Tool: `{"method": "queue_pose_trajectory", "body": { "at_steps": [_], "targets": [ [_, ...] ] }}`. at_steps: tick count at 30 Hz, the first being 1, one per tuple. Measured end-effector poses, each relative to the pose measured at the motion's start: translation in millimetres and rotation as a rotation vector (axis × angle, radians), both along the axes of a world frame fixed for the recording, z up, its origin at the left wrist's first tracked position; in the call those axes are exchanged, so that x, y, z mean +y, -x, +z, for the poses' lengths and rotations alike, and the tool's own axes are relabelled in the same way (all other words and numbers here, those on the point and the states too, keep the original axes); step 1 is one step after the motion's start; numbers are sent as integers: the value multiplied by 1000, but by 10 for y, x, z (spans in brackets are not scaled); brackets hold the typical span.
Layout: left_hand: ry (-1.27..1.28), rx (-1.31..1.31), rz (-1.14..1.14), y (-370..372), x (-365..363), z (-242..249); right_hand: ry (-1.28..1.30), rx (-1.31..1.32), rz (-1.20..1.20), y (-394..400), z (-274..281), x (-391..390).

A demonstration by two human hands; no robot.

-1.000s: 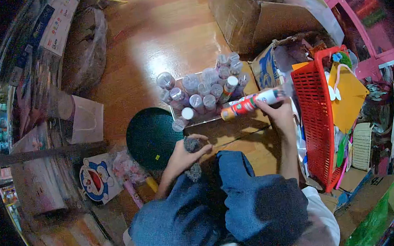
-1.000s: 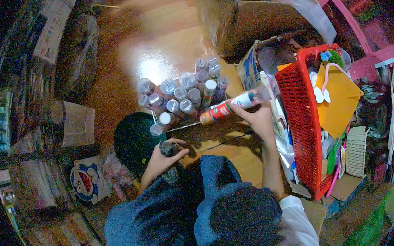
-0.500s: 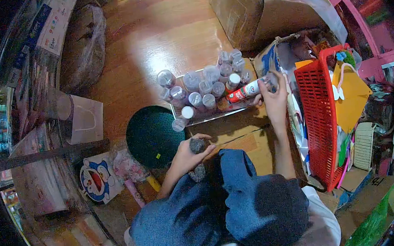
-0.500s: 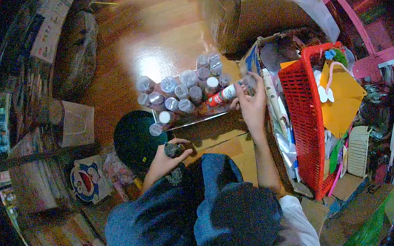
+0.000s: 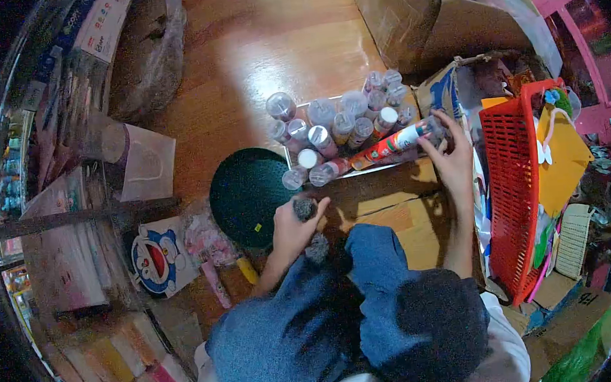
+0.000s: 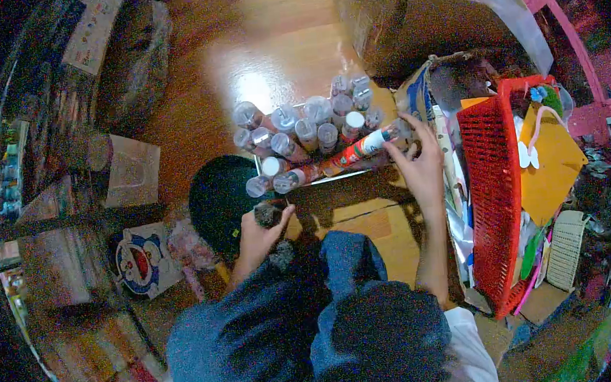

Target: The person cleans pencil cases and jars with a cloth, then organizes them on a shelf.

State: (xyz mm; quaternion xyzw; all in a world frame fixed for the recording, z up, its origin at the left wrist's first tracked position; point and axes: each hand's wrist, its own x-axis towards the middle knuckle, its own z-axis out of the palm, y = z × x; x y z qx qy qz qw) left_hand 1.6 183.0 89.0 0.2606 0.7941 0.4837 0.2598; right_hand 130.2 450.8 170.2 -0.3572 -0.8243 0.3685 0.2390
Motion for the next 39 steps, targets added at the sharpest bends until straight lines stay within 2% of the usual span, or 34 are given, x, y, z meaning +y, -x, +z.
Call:
{"method": "queue_pose_trajectory", "body": {
  "at_steps": [1, 3, 5, 7, 9, 11, 13, 16, 20, 23, 27, 30, 39],
  "targets": [
    [19, 95, 77, 5, 21, 27, 3, 1, 0, 33, 81, -51],
    [71, 70, 61, 13, 65, 102, -169, 74, 205, 82, 179, -147],
    [-12, 48, 88, -26, 155, 132, -141, 48, 261, 127, 169, -205],
    [-75, 96, 116, -41, 242, 112, -223, 162, 434, 242, 181, -297],
    [-136, 145, 143, -48, 312, 96, -193, 152, 494, 326, 140, -348],
    [-127, 258, 140, -43, 357, 81, -123, 197, 686, 424, 95, -416],
    [-109, 340, 125, -50, 387, 21, -48, 214, 697, 558, 25, -555],
    [-90, 480, 104, -10, 490, 40, -152, 275, 588, 738, -126, -661],
    [50, 435, 18, 76, 563, -20, -33, 269, 502, 791, -172, -652],
    [-53, 401, -19, 117, 573, -3, -113, 333, 488, 764, -192, -597],
    [-69, 403, 35, 77, 535, 306, -66, 336, 436, 700, -219, -578],
    [105, 409, -9, 181, 564, 395, -16, 326, 437, 717, -236, -604],
    [179, 428, -29, 232, 714, 351, -67, 251, 396, 750, -142, -576]
  ]
}}
